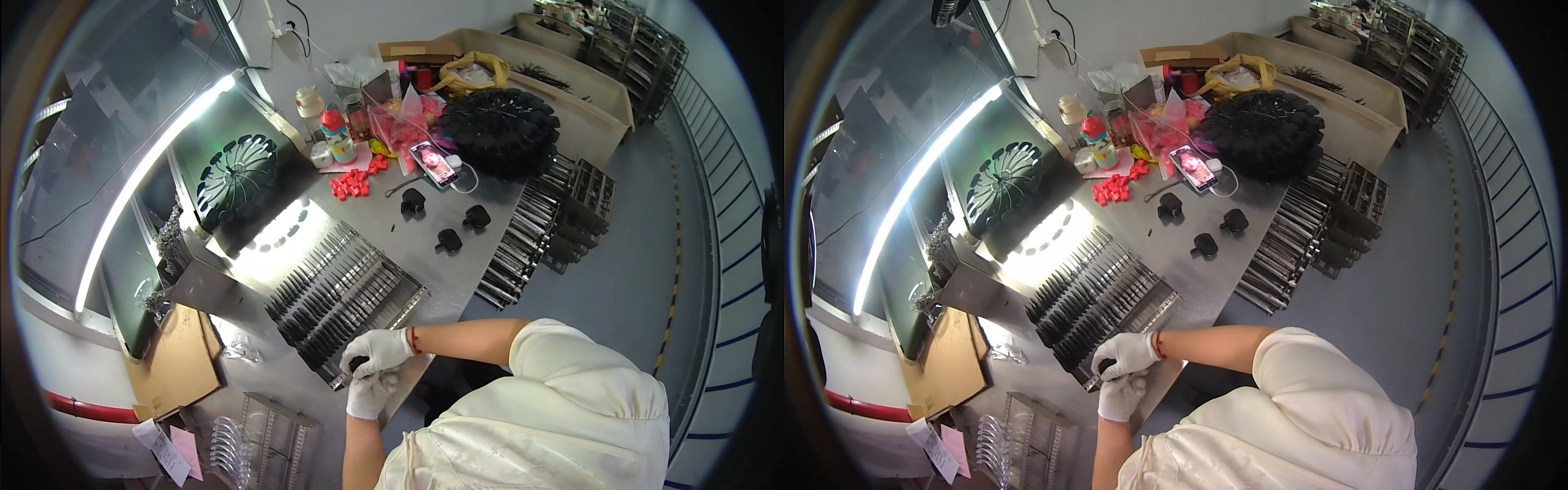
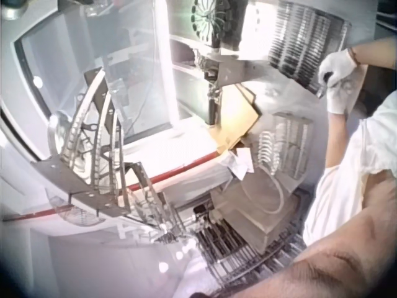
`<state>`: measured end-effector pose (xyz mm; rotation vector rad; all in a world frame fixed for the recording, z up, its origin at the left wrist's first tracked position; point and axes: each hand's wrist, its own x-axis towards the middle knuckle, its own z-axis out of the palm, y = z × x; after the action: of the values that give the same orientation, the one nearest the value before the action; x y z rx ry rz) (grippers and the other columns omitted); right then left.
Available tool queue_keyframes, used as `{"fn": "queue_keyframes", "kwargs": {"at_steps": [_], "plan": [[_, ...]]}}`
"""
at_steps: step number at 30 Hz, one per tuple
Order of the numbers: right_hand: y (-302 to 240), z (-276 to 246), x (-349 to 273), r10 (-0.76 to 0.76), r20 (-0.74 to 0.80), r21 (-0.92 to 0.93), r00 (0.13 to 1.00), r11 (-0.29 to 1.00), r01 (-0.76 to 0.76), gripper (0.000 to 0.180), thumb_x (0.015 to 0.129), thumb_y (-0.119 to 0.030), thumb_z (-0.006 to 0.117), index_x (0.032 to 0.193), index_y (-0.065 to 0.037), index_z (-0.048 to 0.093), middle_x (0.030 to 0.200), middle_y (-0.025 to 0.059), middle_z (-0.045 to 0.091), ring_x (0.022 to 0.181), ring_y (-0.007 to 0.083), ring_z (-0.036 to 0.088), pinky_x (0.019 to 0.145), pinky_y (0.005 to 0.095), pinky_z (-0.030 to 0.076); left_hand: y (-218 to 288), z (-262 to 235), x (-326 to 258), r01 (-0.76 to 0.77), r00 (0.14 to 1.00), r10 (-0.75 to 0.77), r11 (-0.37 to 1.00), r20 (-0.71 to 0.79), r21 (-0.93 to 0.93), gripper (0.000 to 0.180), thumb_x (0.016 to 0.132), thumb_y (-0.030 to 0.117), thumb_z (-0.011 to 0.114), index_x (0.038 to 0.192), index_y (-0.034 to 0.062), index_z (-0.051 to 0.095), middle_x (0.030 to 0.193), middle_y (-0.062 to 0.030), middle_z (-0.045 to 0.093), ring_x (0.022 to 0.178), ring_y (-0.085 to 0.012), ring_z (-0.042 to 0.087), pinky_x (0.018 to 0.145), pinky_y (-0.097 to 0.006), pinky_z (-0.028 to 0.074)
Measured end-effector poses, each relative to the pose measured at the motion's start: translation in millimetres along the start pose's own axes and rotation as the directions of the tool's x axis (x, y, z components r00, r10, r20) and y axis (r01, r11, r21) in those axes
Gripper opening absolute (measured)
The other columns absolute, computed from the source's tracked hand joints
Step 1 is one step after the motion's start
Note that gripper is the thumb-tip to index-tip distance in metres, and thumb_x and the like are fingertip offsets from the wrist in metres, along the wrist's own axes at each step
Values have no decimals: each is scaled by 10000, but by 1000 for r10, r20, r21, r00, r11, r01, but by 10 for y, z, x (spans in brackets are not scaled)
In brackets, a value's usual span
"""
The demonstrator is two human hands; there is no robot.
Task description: The person repeatedly picks up black plastic components and places them into slots on metal racks. They also handle clear plastic rings and place them into a container. The person works at a stainless steel table with various parts and tools visible.
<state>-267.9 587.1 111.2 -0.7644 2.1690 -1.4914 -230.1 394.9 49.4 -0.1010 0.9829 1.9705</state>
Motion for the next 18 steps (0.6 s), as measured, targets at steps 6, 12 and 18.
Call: {"fn": "queue_keyframes", "kwargs": {"at_steps": [6,12,18], "plan": [[-303,-86,-161,-134,-138,-25,981,991,132,717,820,-283,759,1429,13,522,1415,205,583,1329,320,552,1121,376,434,13,196,-66,-134,980,152,982,-128,136,414,947,284,727,1298,127,575,1178,11,613,1011,-126,609,794,-294,554],[-392,-144,-451,73,74,318,995,943,-93,725,823,-138,851,1450,-36,501,1277,116,681,1163,128,623,1008,307,521,164,446,-500,-33,999,37,960,-7,279,283,1060,241,559,1190,17,671,1002,-167,753,809,-269,749,687,-326,604],[-387,197,-548,84,53,626,995,774,-99,746,819,-53,831,1462,-57,454,1147,50,636,947,114,620,823,269,538,-137,579,-647,-247,960,274,924,-51,293,337,1062,190,529,1307,-29,604,1132,-217,719,1007,-328,730,790,-384,611]]}}
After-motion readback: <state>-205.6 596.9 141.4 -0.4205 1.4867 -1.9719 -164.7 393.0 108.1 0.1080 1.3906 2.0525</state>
